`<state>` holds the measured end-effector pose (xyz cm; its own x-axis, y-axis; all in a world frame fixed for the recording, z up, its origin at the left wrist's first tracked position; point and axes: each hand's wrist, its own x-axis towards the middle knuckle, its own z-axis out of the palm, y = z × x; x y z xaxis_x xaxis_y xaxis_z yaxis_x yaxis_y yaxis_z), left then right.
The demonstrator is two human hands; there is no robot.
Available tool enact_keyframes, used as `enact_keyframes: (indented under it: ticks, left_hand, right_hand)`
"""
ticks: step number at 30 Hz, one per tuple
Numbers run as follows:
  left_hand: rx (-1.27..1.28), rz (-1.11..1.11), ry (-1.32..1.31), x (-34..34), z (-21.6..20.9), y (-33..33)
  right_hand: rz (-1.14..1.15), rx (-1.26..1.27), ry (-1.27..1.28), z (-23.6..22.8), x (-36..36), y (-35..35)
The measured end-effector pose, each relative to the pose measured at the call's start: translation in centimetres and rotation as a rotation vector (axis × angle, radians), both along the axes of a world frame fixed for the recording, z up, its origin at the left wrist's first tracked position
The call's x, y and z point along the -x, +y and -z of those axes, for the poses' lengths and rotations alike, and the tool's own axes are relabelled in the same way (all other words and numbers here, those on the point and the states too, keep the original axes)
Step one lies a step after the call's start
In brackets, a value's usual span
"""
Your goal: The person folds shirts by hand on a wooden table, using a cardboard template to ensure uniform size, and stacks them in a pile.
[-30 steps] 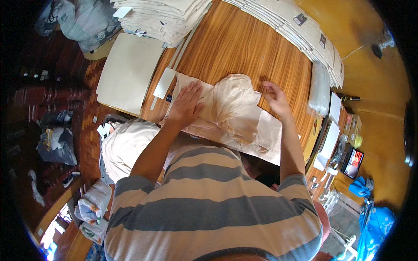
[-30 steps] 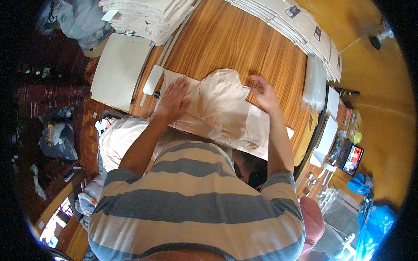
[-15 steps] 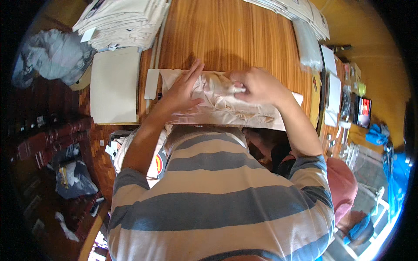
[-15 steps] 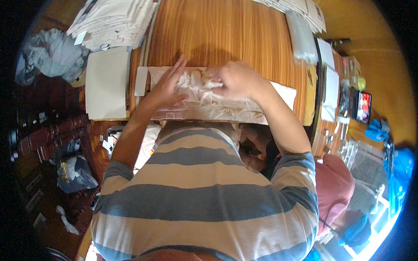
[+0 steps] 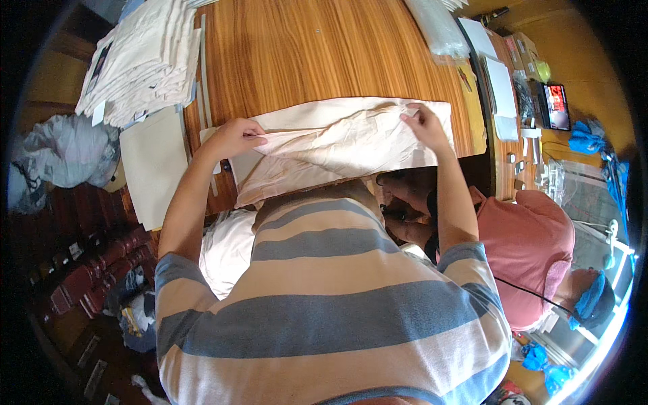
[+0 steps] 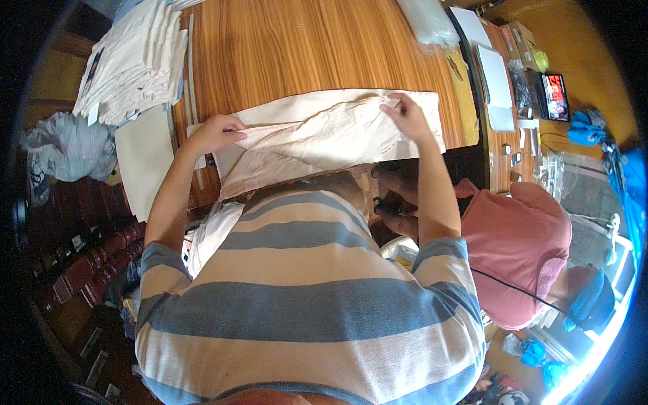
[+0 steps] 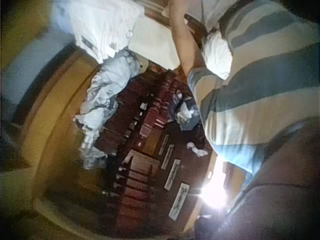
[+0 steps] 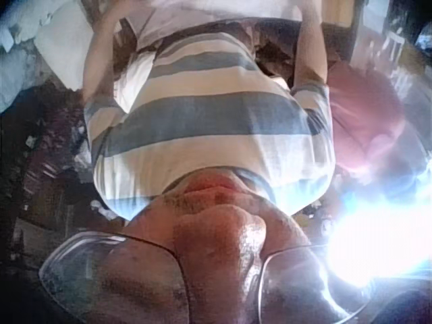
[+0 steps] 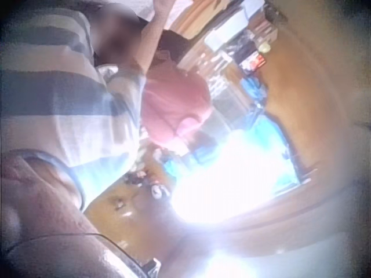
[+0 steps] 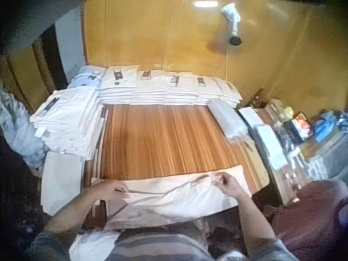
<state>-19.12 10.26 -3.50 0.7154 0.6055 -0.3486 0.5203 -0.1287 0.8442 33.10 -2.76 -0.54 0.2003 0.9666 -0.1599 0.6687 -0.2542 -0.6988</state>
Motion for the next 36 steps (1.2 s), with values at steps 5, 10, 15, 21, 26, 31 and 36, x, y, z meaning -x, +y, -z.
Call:
enact_keyframes:
  ticks: [5,10,15,21,26,31,36]
  left_hand:
    - [-0.209,-0.107,0.112,-0.3,-0.1,0.0]
    - [-0.438,-0.096,0.307,-1.3,-1.2,-0.8]
    - [-0.872,-0.139,0.227,-5.9,-0.1,-8.0]
    - [-0.790,-0.250,0.324,-15.0,1.2,-12.7]
    - [-0.869,-0.184,0.492,-16.3,2.4,-8.2]
    - [-0.960,0.030,0.480,-18.1,2.7,1.0]
    - [-1.113,0.330,0.424,-17.6,1.9,13.6]
  right_hand:
    - [0.061,-0.169,-0.081,1.8,2.1,-0.5]
    - [0.057,-0.350,-0.251,2.8,2.9,-0.6]
    - [-0.143,-0.508,-0.448,0.4,7.1,-1.2]
    - [-0.133,-0.133,-0.430,5.5,6.4,-2.2]
    - [-0.070,-0.089,-0.507,6.1,-2.0,-2.8]
    - [0.075,-0.023,-0.734,6.9,-10.3,-7.1]
    - [0.033,0.042,-0.721,2.0,-4.6,-7.7]
